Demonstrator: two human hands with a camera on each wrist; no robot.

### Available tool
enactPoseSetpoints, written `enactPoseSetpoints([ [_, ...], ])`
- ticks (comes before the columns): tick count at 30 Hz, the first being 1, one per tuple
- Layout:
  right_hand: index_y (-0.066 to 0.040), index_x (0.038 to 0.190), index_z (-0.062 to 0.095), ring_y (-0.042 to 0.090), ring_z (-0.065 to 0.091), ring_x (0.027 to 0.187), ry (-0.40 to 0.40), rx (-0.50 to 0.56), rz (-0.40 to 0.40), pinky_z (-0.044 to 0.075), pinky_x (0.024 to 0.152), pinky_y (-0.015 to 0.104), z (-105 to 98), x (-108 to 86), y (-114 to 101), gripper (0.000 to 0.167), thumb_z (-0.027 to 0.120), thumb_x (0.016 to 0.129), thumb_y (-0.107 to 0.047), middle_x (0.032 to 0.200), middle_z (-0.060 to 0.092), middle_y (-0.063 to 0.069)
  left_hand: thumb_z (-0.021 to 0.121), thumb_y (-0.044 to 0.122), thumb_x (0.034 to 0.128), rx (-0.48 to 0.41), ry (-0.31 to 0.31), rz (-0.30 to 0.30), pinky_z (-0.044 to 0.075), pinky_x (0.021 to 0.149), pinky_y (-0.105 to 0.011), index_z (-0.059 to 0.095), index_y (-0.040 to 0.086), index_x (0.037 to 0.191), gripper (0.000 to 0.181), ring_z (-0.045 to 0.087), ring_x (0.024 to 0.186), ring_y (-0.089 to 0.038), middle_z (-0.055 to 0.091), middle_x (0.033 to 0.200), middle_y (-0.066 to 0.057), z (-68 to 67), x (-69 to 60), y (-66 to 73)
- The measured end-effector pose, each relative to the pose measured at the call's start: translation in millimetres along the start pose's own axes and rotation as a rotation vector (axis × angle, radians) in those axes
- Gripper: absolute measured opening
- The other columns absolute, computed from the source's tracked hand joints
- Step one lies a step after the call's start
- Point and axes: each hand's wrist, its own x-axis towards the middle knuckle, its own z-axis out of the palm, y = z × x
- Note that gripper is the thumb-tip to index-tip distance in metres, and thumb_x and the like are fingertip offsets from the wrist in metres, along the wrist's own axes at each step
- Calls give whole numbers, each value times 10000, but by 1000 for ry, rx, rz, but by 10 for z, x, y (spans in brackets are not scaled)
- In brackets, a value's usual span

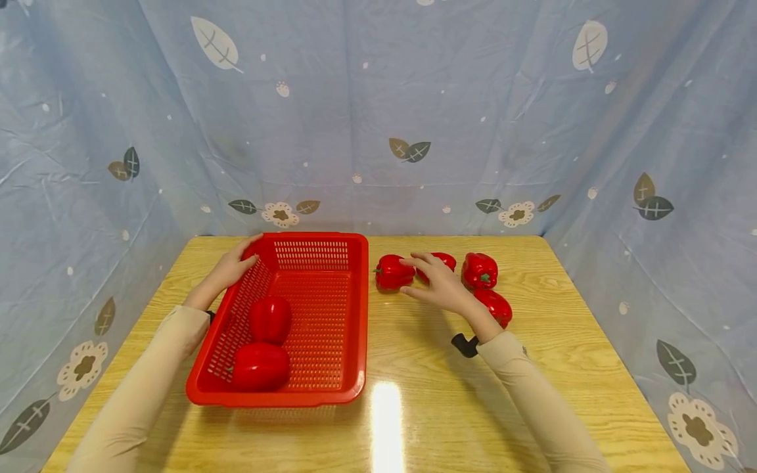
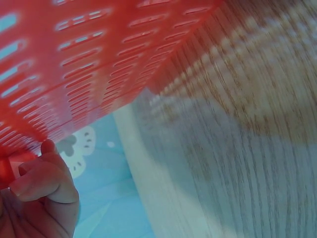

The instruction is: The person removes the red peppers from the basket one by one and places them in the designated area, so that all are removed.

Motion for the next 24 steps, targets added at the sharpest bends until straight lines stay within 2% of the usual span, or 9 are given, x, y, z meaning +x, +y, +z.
enactPoseSetpoints([
  [5, -127, 1331, 510, 338, 358, 1289, -23, 1, 7, 331, 1003, 572, 27, 84, -92, 590, 686, 820, -365, 1412, 400, 125, 412, 123, 975, -4, 4, -10, 371, 956, -560, 205, 113, 1483, 549, 470, 1117, -418, 346, 1409, -291, -10, -16, 19],
  [8, -113, 1328, 512, 334, 357, 1290, -38, -7, -12, 344, 1006, 553, 30, 130, -162, 589, 677, 826, -375, 1409, 403, 137, 412, 126, 975, 6, 9, -13, 371, 950, -561, 205, 106, 1482, 549, 472, 1109, -422, 350, 1404, -297, -15, -23, 20],
  [17, -102, 1326, 509, 288, 386, 1276, -75, -26, -59, 362, 1015, 503, 77, 300, -375, 594, 694, 818, -349, 1376, 448, 113, 414, 119, 972, 13, 14, -17, 333, 994, -584, 211, 90, 1477, 545, 416, 1201, -467, 329, 1412, -306, -13, -25, 32],
  [24, -170, 1359, 479, 286, 385, 1281, -111, -65, -64, 361, 1013, 502, 120, 406, -482, 607, 679, 824, -377, 1391, 436, 86, 419, 116, 970, 12, 18, -20, 314, 1010, -585, 222, 98, 1475, 543, 388, 1233, -468, 317, 1428, -290, 3, -6, 25],
])
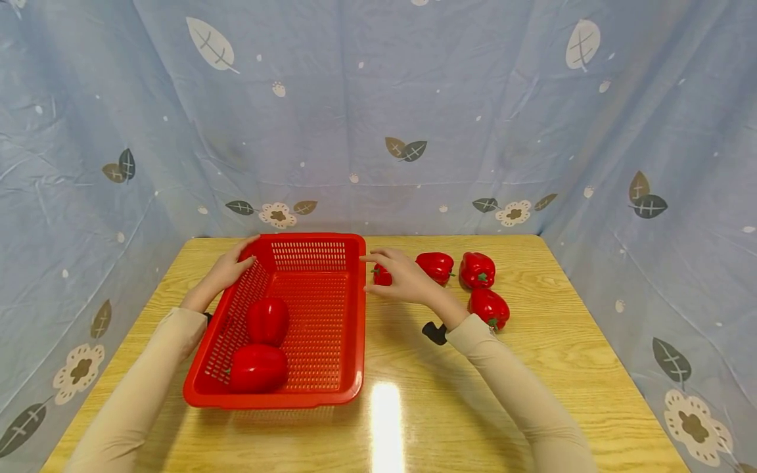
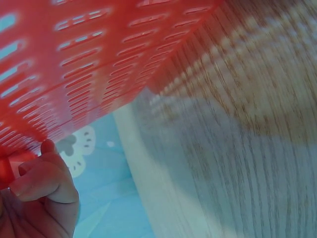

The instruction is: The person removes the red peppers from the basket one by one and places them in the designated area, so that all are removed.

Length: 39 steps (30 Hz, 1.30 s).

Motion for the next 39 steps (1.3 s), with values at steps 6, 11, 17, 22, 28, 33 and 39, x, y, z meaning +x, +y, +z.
enactPoseSetpoints([
  [6, -160, 1351, 482, 282, 415, 1254, -22, -18, -54, 350, 1023, 484, 1, 141, -125, 605, 664, 828, -405, 1369, 463, 102, 418, 107, 967, -4, 1, -2, 330, 994, -586, 220, 94, 1476, 546, 411, 1206, -468, 328, 1416, -300, -9, -22, 15],
  [11, -167, 1356, 479, 288, 416, 1254, -63, -42, -76, 354, 1022, 481, -2, 282, -262, 597, 637, 843, -429, 1381, 448, 93, 415, 113, 971, -4, -2, -1, 334, 993, -583, 214, 98, 1479, 546, 418, 1201, -460, 326, 1418, -299, -20, -13, -6],
  [17, -184, 1361, 473, 274, 411, 1262, -110, -55, -115, 343, 1040, 467, 8, 431, -422, 596, 621, 850, -450, 1376, 446, 93, 412, 130, 974, 3, -7, -10, 322, 999, -591, 212, 106, 1480, 545, 403, 1216, -470, 321, 1424, -295, -26, -14, -28],
  [22, -196, 1371, 455, 247, 392, 1277, -149, -64, -108, 345, 1047, 438, 6, 538, -530, 590, 610, 860, -445, 1387, 427, 76, 412, 136, 974, -2, -10, -8, 335, 988, -589, 210, 109, 1481, 547, 416, 1199, -461, 319, 1426, -292, -22, -4, -25],
  [28, -207, 1382, 439, 225, 372, 1287, -169, -69, -116, 361, 1033, 424, 16, 674, -642, 589, 599, 867, -443, 1398, 414, 60, 410, 147, 976, 4, -15, -13, 336, 987, -586, 206, 135, 1485, 549, 412, 1206, -455, 311, 1437, -278, -22, 0, -33],
  [33, -208, 1374, 448, 214, 386, 1275, -165, -73, -140, 374, 1020, 409, 35, 770, -709, 577, 603, 867, -434, 1386, 429, 34, 408, 141, 976, 1, -19, -15, 336, 984, -589, 194, 139, 1489, 556, 418, 1199, -454, 304, 1441, -278, -19, -7, -18],
  [39, -228, 1382, 434, 198, 393, 1271, -179, -50, -142, 390, 1002, 398, 56, 862, -768, 595, 605, 859, -454, 1389, 429, 18, 407, 134, 973, 7, -21, -16, 326, 993, -589, 199, 123, 1485, 553, 414, 1202, -456, 299, 1443, -279, -15, 1, 9],
])
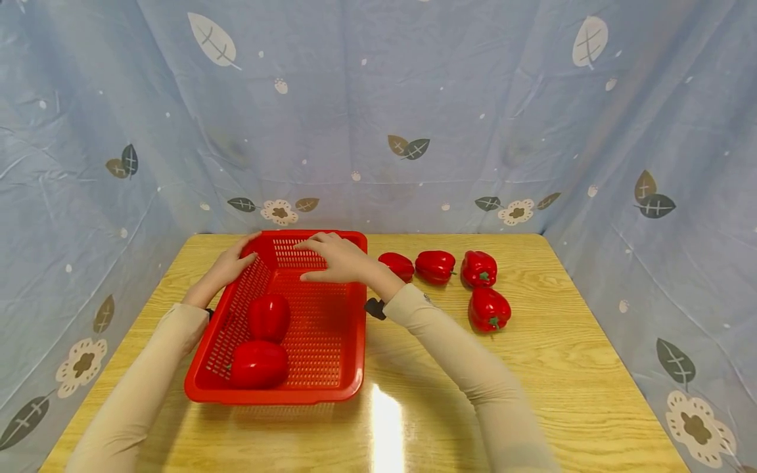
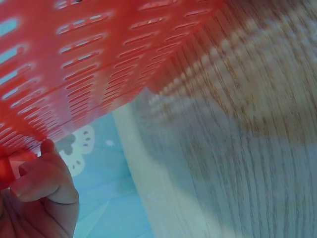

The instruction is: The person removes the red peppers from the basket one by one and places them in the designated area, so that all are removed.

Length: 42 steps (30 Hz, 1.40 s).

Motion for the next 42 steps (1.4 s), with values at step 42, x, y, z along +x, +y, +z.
enactPoseSetpoints([
  [42, -200, 1435, 344, 190, 395, 1279, -302, 32, 68, 384, 1030, 371, 712, 646, -358, 758, 639, 807, -504, 1419, 413, 54, 408, 120, 970, -30, 4, -1, 371, 967, -587, 223, 142, 1481, 544, 443, 1183, -463, 322, 1437, -262, -6, 2, 6],
])
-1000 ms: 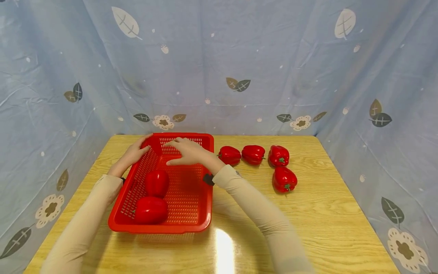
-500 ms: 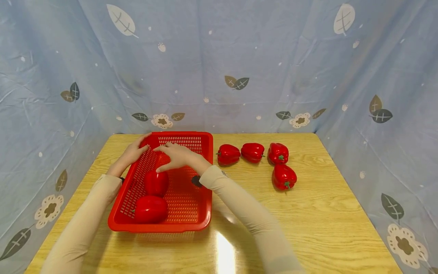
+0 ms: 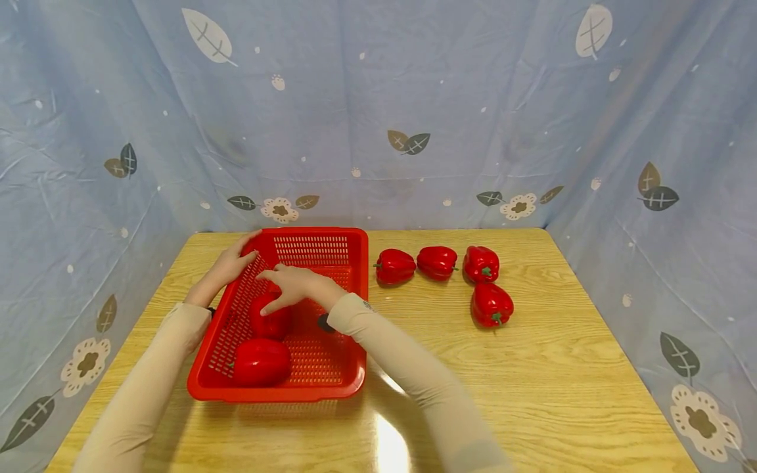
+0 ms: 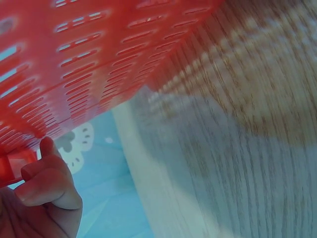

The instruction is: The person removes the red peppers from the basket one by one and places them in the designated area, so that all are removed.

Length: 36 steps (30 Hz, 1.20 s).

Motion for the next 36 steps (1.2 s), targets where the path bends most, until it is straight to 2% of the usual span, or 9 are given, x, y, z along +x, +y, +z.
enactPoseSetpoints([
  [7, -211, 1429, 355, 215, 358, 1324, -53, 8, 3, 364, 1047, 382, 93, 38, -40, 752, 654, 800, -494, 1461, 351, 81, 411, 108, 972, -9, 15, 12, 491, 841, -518, 236, 136, 1476, 535, 548, 1027, -425, 380, 1386, -280, 12, -2, -21],
  [10, -212, 1424, 362, 203, 377, 1310, -61, 2, -7, 365, 1047, 365, 121, 48, -39, 747, 660, 797, -488, 1445, 383, 61, 411, 104, 972, -20, 16, 10, 508, 813, -505, 237, 134, 1475, 533, 563, 999, -421, 396, 1367, -288, 18, -3, -26],
  [17, -194, 1420, 366, 162, 420, 1242, -89, 32, -35, 370, 1036, 306, 138, 57, -58, 730, 689, 802, -411, 1386, 449, 17, 416, 115, 973, -6, 17, 7, 475, 859, -529, 239, 131, 1474, 532, 536, 1044, -428, 385, 1381, -285, 13, -1, -22],
  [25, -229, 1422, 358, 179, 439, 1226, -102, -17, 1, 383, 1024, 336, 199, 108, -54, 731, 687, 798, -424, 1377, 444, 43, 415, 121, 972, -5, 14, 9, 477, 858, -529, 238, 132, 1476, 535, 540, 1028, -422, 372, 1394, -278, 6, 3, -25],
  [36, -209, 1395, 369, 157, 479, 1173, -130, 21, 26, 398, 1004, 296, 187, 93, -107, 733, 720, 778, -394, 1304, 516, 24, 411, 129, 972, -7, 9, -1, 474, 855, -528, 234, 141, 1479, 537, 538, 1012, -405, 374, 1394, -273, 7, 8, -28],
])
